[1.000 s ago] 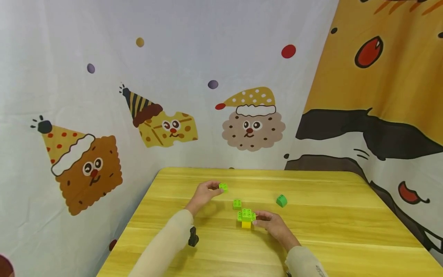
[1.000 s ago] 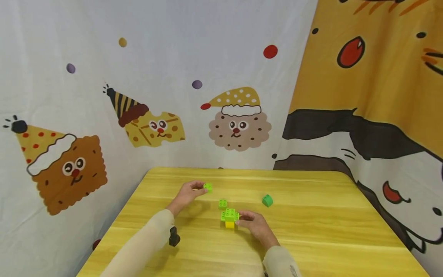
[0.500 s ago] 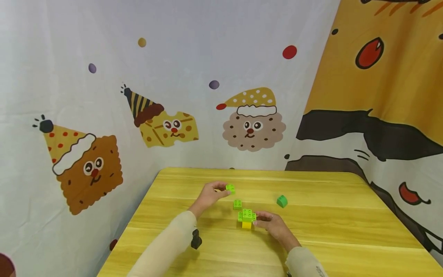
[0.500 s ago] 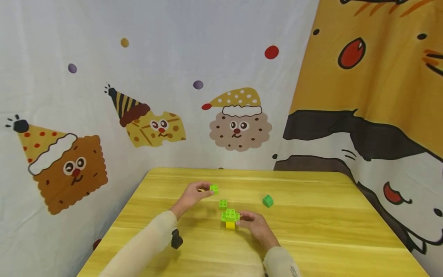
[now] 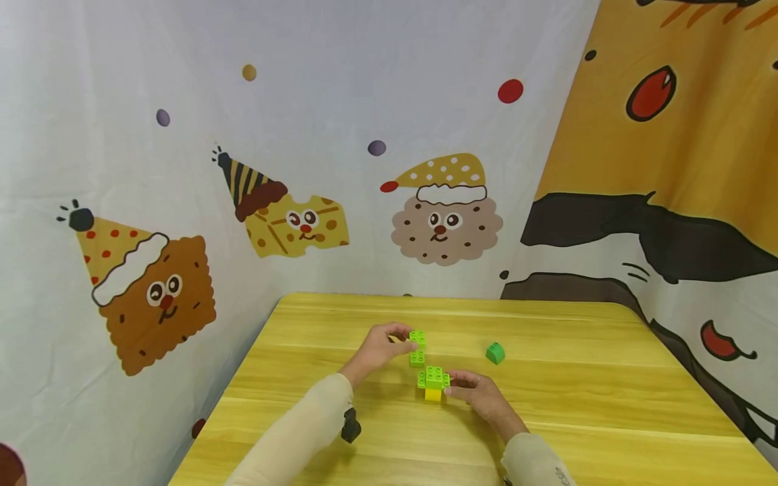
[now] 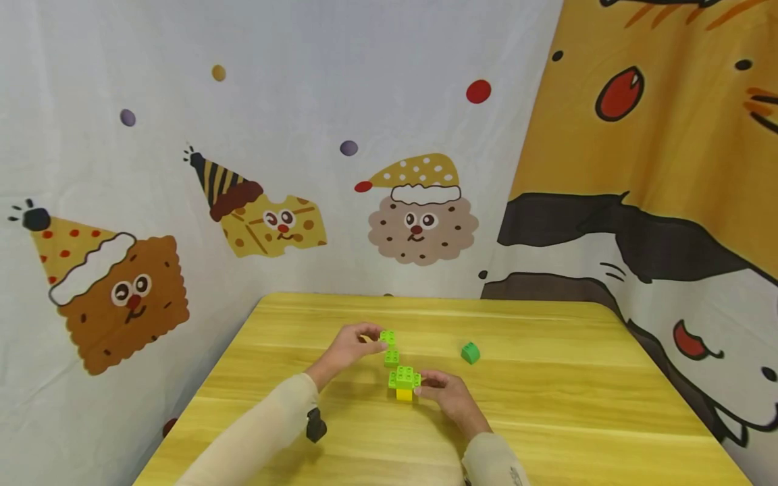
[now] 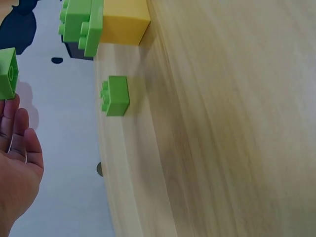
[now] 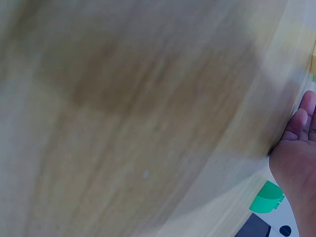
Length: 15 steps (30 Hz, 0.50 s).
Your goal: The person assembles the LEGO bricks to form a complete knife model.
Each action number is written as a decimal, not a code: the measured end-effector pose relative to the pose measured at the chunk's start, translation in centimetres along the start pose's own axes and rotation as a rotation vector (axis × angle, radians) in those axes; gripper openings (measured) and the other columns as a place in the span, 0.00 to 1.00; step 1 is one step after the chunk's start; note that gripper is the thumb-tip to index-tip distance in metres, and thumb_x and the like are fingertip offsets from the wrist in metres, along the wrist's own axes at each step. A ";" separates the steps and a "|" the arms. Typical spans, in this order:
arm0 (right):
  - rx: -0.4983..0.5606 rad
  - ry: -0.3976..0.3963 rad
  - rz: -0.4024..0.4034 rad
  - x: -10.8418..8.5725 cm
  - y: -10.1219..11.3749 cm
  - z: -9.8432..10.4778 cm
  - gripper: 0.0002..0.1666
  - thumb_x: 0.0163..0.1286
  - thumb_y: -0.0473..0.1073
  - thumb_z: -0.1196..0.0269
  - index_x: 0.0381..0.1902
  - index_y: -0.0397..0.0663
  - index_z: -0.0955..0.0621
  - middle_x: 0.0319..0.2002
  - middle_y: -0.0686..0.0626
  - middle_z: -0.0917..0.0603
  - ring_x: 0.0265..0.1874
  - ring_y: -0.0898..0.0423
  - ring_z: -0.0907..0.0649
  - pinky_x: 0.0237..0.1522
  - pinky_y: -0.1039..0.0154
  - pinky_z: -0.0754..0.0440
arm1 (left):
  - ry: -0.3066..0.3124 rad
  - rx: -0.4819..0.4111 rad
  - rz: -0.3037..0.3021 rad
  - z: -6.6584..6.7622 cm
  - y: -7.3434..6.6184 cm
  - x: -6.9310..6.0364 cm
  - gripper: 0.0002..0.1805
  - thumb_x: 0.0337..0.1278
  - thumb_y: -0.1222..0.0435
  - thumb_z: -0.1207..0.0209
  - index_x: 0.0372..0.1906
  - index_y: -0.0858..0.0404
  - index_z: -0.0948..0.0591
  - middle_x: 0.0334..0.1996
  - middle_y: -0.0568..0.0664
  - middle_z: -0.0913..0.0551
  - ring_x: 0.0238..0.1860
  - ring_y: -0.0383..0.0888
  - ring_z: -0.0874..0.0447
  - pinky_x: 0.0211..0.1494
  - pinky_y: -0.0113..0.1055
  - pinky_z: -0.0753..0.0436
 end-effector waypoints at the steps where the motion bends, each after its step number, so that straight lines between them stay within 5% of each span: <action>1: 0.001 0.000 -0.001 0.0 0.0 0.0 0.26 0.60 0.43 0.27 0.56 0.41 0.17 0.47 0.47 0.16 0.48 0.50 0.20 0.51 0.52 0.22 | 0.003 0.005 -0.009 -0.2 0.0 0.0 0.18 0.58 0.53 0.31 0.51 0.56 0.15 0.44 0.44 0.18 0.47 0.48 0.23 0.47 0.41 0.22; 15: -0.027 -0.005 -0.014 0.1 0.0 0.1 0.27 0.60 0.45 0.26 0.56 0.42 0.17 0.48 0.47 0.15 0.49 0.49 0.19 0.52 0.49 0.22 | 0.044 0.042 -0.036 -2.5 0.2 -0.6 0.13 0.58 0.57 0.31 0.48 0.53 0.14 0.42 0.40 0.18 0.45 0.44 0.23 0.47 0.40 0.23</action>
Point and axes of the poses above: each hand's wrist, its own x-axis towards the middle knuckle, its own z-axis out of the back of the hand, y = z × x, the point moved 5 cm from there along x, towards the middle knuckle
